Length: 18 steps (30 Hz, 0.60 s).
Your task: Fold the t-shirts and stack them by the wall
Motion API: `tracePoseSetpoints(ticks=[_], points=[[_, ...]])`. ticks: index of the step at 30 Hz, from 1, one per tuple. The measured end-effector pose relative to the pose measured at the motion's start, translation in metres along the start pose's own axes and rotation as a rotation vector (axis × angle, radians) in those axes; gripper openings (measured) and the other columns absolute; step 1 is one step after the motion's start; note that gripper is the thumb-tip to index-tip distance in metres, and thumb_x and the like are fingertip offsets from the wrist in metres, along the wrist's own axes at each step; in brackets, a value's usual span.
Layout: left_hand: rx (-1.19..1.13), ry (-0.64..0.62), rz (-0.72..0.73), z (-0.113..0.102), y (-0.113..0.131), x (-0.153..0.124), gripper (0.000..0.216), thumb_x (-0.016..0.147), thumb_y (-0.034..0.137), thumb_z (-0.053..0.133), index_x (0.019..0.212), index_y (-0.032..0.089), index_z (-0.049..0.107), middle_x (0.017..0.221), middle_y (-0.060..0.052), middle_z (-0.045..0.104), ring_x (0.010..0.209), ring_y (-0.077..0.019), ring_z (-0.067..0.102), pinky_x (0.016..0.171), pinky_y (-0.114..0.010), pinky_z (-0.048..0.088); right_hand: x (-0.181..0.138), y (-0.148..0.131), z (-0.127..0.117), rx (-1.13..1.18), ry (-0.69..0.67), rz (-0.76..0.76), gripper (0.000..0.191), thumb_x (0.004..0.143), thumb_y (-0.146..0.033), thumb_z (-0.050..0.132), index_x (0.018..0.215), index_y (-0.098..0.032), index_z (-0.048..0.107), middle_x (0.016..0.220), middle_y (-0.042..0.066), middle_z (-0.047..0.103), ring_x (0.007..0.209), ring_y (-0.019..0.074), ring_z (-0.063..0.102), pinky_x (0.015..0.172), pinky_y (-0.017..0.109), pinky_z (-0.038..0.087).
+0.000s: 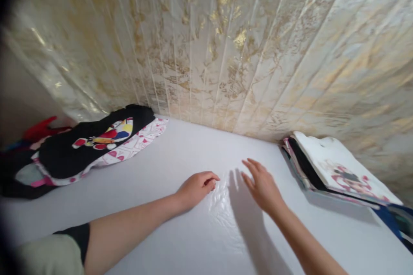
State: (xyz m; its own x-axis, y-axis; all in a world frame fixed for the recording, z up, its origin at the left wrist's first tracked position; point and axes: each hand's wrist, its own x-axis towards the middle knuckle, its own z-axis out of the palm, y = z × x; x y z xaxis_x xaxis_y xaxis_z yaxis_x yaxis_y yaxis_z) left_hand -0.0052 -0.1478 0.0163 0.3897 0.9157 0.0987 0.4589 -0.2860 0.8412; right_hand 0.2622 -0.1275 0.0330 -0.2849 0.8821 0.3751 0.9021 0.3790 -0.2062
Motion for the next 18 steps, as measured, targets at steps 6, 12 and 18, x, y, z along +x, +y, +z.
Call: tracePoseSetpoints(ticks=[6,12,18], points=[[-0.038,0.047,0.036,-0.001,0.002,-0.003,0.027,0.088,0.024,0.043,0.096,0.022,0.068,0.078,0.001,0.066,0.073,-0.0143,0.058,0.068,-0.023,0.043,-0.030,-0.080,0.060,0.025,-0.017,-0.063,0.039,0.094,-0.034,0.040,0.130,-0.028,0.054,0.131,0.010,0.059,0.119,0.0279,0.056,0.095,0.048,0.048],[-0.013,0.072,0.032,0.001,-0.002,-0.004,0.023,0.089,0.028,0.045,0.091,0.021,0.067,0.082,0.000,0.066,0.073,-0.0140,0.056,0.067,-0.024,0.042,-0.030,-0.075,0.060,0.046,-0.021,-0.055,0.037,0.094,-0.035,0.039,0.126,-0.027,0.056,0.132,0.009,0.059,0.119,0.0281,0.056,0.095,0.048,0.047],[-0.157,0.051,-0.038,0.004,0.001,-0.005,0.022,0.086,0.023,0.046,0.094,0.019,0.066,0.074,0.001,0.062,0.069,-0.0127,0.057,0.065,-0.024,0.044,-0.031,-0.075,0.061,0.073,0.002,-0.060,0.036,0.093,-0.033,0.038,0.122,-0.026,0.059,0.129,0.009,0.060,0.116,0.0280,0.057,0.093,0.048,0.048]])
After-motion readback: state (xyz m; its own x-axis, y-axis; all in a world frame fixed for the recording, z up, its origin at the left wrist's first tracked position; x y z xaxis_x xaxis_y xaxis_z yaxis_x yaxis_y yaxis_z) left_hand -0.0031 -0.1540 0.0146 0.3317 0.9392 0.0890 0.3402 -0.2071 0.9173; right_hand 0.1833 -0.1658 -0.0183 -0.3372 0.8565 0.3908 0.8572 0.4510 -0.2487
